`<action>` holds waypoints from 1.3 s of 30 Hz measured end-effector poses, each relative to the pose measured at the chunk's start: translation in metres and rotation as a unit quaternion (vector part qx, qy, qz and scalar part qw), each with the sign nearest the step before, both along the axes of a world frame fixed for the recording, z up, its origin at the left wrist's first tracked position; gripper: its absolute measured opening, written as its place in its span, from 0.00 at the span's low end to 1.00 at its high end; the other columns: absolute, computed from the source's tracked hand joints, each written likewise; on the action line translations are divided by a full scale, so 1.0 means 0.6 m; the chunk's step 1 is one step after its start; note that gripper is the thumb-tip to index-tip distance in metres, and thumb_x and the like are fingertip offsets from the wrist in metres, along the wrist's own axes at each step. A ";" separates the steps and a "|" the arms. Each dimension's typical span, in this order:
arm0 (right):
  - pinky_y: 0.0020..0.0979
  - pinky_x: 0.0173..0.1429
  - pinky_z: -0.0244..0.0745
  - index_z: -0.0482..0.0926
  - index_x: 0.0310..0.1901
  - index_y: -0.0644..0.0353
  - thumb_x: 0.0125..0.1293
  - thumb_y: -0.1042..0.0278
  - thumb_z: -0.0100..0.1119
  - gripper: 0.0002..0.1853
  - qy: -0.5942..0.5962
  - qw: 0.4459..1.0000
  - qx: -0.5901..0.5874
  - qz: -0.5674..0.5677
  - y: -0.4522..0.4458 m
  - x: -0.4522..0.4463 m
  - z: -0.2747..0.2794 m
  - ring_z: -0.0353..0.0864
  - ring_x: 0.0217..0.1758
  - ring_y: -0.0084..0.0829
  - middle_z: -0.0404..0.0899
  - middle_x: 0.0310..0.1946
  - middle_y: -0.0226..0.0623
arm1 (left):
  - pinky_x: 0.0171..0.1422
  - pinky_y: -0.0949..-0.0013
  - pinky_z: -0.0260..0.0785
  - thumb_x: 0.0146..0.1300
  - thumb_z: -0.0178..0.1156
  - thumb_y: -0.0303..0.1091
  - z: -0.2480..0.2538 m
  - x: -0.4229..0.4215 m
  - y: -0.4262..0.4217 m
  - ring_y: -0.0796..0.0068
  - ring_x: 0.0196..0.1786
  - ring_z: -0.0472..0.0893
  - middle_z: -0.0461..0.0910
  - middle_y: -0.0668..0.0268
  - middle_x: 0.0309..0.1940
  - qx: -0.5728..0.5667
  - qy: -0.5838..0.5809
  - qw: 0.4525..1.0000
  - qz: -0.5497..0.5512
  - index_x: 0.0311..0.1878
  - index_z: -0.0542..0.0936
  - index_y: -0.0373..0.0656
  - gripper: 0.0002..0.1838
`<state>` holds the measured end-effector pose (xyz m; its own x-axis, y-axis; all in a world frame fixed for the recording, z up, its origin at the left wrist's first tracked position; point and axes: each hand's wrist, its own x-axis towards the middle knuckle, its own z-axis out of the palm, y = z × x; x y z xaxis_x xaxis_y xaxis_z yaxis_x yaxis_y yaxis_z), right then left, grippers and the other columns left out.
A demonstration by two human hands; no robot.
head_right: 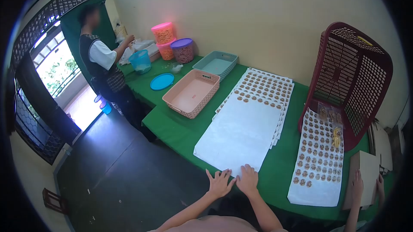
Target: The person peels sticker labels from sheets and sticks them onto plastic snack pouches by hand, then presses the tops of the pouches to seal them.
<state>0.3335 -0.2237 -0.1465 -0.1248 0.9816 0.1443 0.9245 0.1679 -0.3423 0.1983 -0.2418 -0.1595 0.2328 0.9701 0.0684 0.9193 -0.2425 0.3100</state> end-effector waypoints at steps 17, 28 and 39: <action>0.38 0.48 0.67 0.76 0.40 0.56 0.52 0.45 0.47 0.23 -0.042 0.914 -0.403 0.037 0.237 0.018 0.079 0.72 0.46 0.39 0.76 0.39 0.41 | 0.58 0.34 0.29 0.61 0.37 0.53 0.057 -0.089 0.169 0.61 0.55 0.62 0.66 0.63 0.53 -0.255 -0.016 0.920 -0.297 0.60 0.58 0.47 0.28; 0.41 0.55 0.59 0.71 0.45 0.60 0.51 0.65 0.51 0.18 0.047 0.990 0.107 -0.079 0.577 -0.052 -0.026 0.63 0.55 0.40 0.67 0.49 0.42 | 0.62 0.47 0.40 0.56 0.50 0.38 0.010 -0.068 0.432 0.54 0.62 0.55 0.58 0.59 0.59 0.005 -0.178 0.963 -0.202 0.56 0.63 0.42 0.24; 0.44 0.60 0.51 0.70 0.46 0.63 0.53 0.65 0.47 0.19 0.003 0.985 0.141 -0.103 0.599 -0.064 -0.069 0.60 0.58 0.39 0.66 0.50 0.42 | 0.64 0.47 0.33 0.58 0.44 0.44 -0.030 -0.073 0.460 0.57 0.65 0.49 0.53 0.59 0.61 -0.008 -0.074 0.983 -0.169 0.60 0.58 0.41 0.28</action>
<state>0.2953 0.1356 -0.1878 0.0743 0.9069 0.4147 0.9466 0.0667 -0.3153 0.1543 0.0340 -0.1775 0.5311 0.8399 0.1116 0.7313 -0.5209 0.4403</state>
